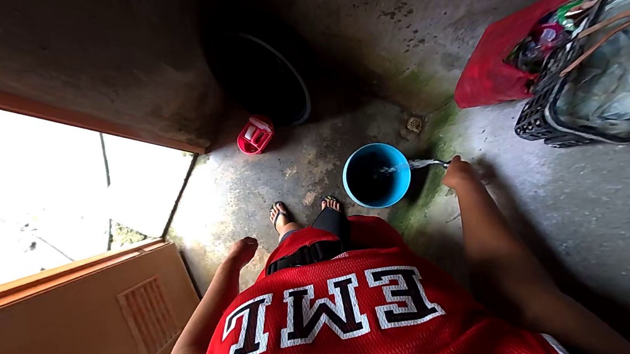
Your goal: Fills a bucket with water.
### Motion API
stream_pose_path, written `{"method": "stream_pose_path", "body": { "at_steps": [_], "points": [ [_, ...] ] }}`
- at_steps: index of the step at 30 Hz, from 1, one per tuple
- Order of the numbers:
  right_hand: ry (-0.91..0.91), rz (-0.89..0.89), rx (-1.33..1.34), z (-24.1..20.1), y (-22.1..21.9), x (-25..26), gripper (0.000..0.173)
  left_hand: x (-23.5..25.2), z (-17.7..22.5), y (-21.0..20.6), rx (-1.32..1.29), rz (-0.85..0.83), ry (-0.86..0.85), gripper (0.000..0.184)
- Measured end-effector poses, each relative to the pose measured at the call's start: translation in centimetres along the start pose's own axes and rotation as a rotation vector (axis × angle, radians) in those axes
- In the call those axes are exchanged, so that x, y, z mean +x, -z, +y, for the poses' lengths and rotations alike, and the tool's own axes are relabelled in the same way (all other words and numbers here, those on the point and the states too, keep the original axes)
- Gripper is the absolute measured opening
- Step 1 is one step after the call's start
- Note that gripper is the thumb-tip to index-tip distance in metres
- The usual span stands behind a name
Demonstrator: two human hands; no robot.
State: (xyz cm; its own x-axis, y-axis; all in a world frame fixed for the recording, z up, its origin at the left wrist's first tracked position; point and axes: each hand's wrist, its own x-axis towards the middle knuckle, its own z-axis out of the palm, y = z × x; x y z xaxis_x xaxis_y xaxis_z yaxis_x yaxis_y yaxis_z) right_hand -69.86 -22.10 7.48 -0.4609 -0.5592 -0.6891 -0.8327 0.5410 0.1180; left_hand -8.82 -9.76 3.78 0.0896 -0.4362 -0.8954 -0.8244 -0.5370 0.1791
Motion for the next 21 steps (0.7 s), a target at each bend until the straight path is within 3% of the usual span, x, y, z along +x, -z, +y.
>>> {"method": "stream_pose_path", "body": {
  "at_steps": [21],
  "points": [
    [-0.010,0.001,0.010,0.1,-0.4,0.5,0.079,0.4,0.2,-1.0,0.015,-0.043,-0.013,0.040]
  ]
}}
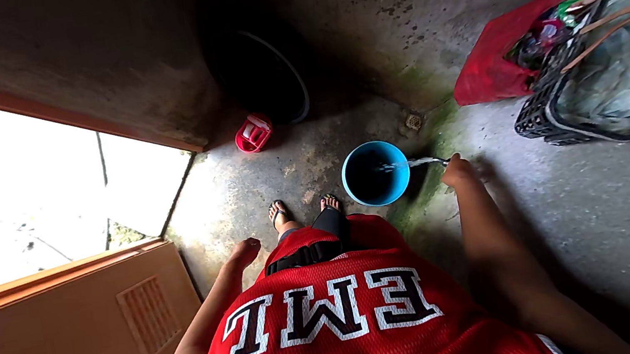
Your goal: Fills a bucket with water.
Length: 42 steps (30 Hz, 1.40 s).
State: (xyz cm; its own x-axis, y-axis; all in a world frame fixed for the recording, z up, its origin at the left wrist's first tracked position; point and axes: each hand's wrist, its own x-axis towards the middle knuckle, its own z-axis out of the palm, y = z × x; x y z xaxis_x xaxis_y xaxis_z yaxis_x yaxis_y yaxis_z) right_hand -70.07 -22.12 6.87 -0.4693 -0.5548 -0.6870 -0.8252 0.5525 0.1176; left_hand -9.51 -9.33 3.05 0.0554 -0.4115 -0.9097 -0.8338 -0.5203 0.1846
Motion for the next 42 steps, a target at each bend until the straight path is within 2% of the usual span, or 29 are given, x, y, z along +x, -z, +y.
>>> {"method": "stream_pose_path", "body": {
  "at_steps": [42],
  "points": [
    [-0.002,0.013,-0.017,0.1,0.0,-0.2,0.077,0.1,0.9,0.5,0.041,-0.002,0.025,0.040]
  ]
}}
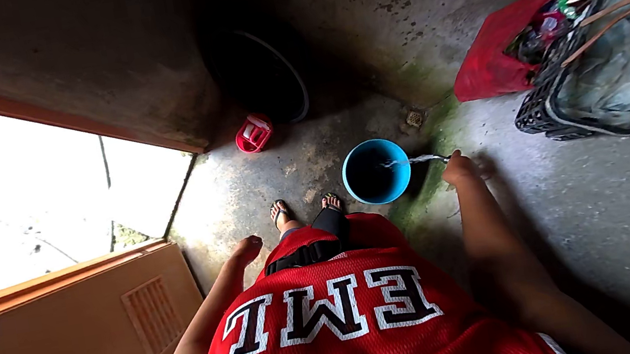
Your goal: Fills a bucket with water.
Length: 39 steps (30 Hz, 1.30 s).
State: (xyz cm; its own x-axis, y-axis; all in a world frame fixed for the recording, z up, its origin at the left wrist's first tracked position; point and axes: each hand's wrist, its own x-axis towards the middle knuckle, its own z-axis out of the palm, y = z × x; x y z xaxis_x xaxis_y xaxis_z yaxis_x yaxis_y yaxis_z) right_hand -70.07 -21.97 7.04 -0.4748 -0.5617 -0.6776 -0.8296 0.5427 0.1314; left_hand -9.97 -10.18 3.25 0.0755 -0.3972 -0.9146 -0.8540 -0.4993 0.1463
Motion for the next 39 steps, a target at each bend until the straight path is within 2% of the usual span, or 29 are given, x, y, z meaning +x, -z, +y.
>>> {"method": "stream_pose_path", "body": {
  "at_steps": [39],
  "points": [
    [0.008,0.012,0.022,0.21,-0.34,0.47,0.076,0.52,0.60,-0.29,0.066,-0.024,-0.024,0.042]
  ]
}}
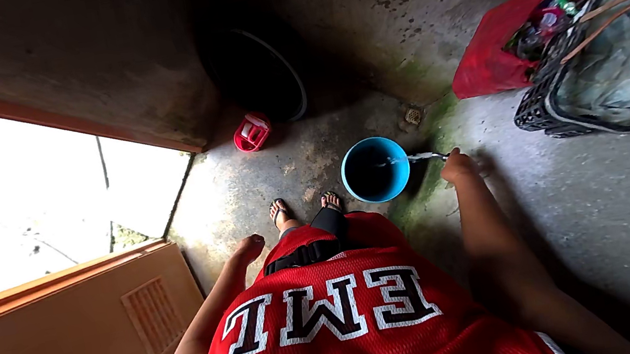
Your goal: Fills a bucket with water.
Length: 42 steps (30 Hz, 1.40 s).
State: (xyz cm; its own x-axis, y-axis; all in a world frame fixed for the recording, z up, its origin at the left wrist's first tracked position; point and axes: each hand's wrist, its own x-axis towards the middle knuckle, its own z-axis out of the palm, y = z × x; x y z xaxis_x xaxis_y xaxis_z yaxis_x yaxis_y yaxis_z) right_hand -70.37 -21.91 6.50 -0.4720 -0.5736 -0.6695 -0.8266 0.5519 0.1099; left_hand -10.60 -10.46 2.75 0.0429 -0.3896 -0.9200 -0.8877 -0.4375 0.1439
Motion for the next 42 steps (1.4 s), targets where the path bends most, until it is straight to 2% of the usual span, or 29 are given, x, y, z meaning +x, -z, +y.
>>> {"method": "stream_pose_path", "body": {
  "at_steps": [42],
  "points": [
    [-0.011,-0.007,0.003,-0.06,0.17,-0.09,0.078,0.32,0.40,0.44,0.006,-0.007,-0.015,0.042]
  ]
}}
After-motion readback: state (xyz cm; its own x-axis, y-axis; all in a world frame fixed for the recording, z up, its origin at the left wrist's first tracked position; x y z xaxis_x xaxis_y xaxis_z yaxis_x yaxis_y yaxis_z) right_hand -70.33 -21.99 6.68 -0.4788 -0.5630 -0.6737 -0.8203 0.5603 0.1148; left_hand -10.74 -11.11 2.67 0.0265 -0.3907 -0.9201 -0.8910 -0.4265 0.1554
